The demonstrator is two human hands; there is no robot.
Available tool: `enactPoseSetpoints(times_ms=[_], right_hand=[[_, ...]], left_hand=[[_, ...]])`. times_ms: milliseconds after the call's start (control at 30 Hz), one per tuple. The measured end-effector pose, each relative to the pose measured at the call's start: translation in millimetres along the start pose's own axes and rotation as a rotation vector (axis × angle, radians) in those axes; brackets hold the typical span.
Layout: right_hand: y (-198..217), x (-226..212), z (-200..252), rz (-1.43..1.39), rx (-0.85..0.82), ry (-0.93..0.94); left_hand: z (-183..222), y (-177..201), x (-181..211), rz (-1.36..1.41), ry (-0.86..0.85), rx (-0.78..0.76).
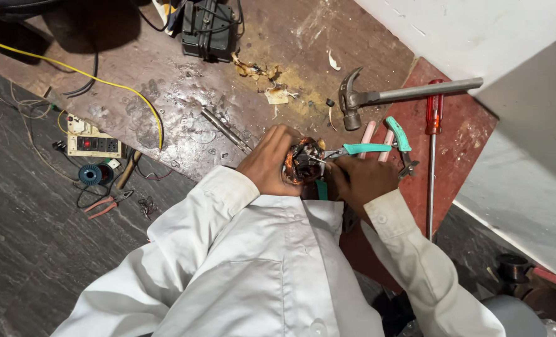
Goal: The person uses a screwdriver and pliers to remove copper windings from a cylindrical electrical component held in a bench vise. The person repeatedly pries and pulls the windings, then uses pliers to cut and extract sections of the copper wire.
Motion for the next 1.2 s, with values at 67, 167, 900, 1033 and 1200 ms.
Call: enactPoseSetpoints(times_ms=[67,167,900,1033,1200], right_hand=[[0.0,-6.1,3.5,0.010,-0.005,-0.019],[1.2,-13.8,5.2,0.096,-0.007,-0.055],[4.2,-31.2,-9.2,0.203,0.060,0.098],[8.8,-17.9,-24.3,0.255,-0.051,0.236],[10.7,-12.2,-34.6,0.161,-0.109,0.290]], left_hand=[[3.1,-0.5,-1.3,0.049,0.069,-0.058],[4.1,3.3,1.6,0.073,0.077,-0.049],[-3.6,15.6,13.2,0.099,0.062,-0.017],[-4.4,13.4,11.3,0.118,0.083,-0.048],[-3.0,12.4,9.7,0.104,0.025,-0.004]])
Point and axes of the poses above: each hand's wrist, its own z-axis away from the middle knuckle, its own y-axis out of the back of the hand, x = y × z, the point moved 6 cm from there along -z, towards the middle knuckle, and after that the axes turned 7 degrees about x, right-handed, at the moved point
